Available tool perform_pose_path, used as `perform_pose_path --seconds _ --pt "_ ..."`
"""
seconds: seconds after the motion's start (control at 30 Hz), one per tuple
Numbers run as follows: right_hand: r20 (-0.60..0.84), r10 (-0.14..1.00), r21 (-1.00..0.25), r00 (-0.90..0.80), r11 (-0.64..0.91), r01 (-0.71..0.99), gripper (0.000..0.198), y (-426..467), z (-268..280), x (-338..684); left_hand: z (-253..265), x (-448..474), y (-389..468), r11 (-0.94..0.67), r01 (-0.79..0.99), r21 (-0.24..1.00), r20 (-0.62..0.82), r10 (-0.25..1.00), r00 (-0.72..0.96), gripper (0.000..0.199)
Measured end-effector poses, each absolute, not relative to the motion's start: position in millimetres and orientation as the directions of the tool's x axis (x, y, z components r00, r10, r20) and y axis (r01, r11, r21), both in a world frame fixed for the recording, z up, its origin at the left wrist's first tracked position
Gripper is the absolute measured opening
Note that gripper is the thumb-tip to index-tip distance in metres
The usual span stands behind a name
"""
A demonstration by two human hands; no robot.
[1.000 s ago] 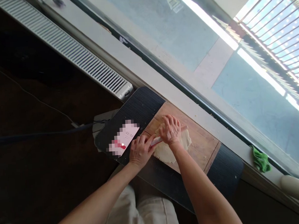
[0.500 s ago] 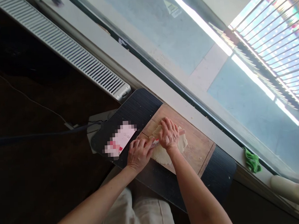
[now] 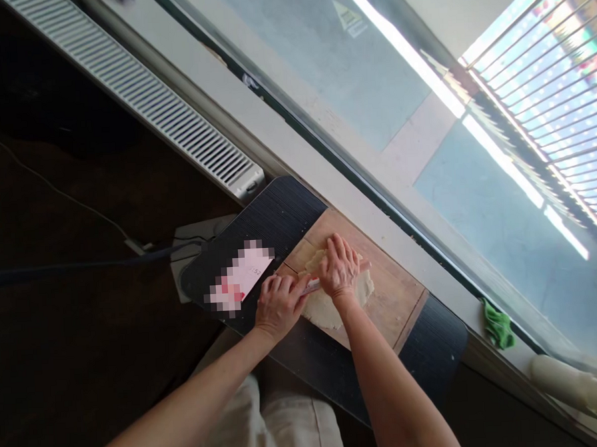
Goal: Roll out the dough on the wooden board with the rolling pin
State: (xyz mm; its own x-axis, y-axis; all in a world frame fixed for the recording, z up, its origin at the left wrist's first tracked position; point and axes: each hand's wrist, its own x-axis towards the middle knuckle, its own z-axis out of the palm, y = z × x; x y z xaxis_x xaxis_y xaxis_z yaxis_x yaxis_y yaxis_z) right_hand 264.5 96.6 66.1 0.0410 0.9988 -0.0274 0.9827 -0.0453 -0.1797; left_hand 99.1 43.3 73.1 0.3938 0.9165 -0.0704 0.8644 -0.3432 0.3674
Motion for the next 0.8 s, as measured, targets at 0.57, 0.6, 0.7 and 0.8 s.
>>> perform_pose_path --seconds 0.57,0.6,0.7,0.8 --pt "-0.004 0.998 -0.185 0.056 -0.056 0.981 0.042 98 70 266 76 103 44 -0.328 0.847 0.419 -0.063 0.920 0.387 0.040" --pt "-0.006 0.998 -0.183 0.061 -0.061 0.981 0.042 96 69 267 76 103 44 -0.326 0.843 0.427 -0.059 0.921 0.385 0.040" --pt "-0.014 0.998 -0.200 0.062 -0.064 0.978 0.041 113 67 262 74 102 51 -0.305 0.847 0.436 -0.049 0.932 0.360 0.040" --pt "-0.012 0.998 -0.211 0.069 -0.070 0.975 0.042 145 63 251 72 98 62 -0.306 0.857 0.415 -0.059 0.931 0.361 0.037"
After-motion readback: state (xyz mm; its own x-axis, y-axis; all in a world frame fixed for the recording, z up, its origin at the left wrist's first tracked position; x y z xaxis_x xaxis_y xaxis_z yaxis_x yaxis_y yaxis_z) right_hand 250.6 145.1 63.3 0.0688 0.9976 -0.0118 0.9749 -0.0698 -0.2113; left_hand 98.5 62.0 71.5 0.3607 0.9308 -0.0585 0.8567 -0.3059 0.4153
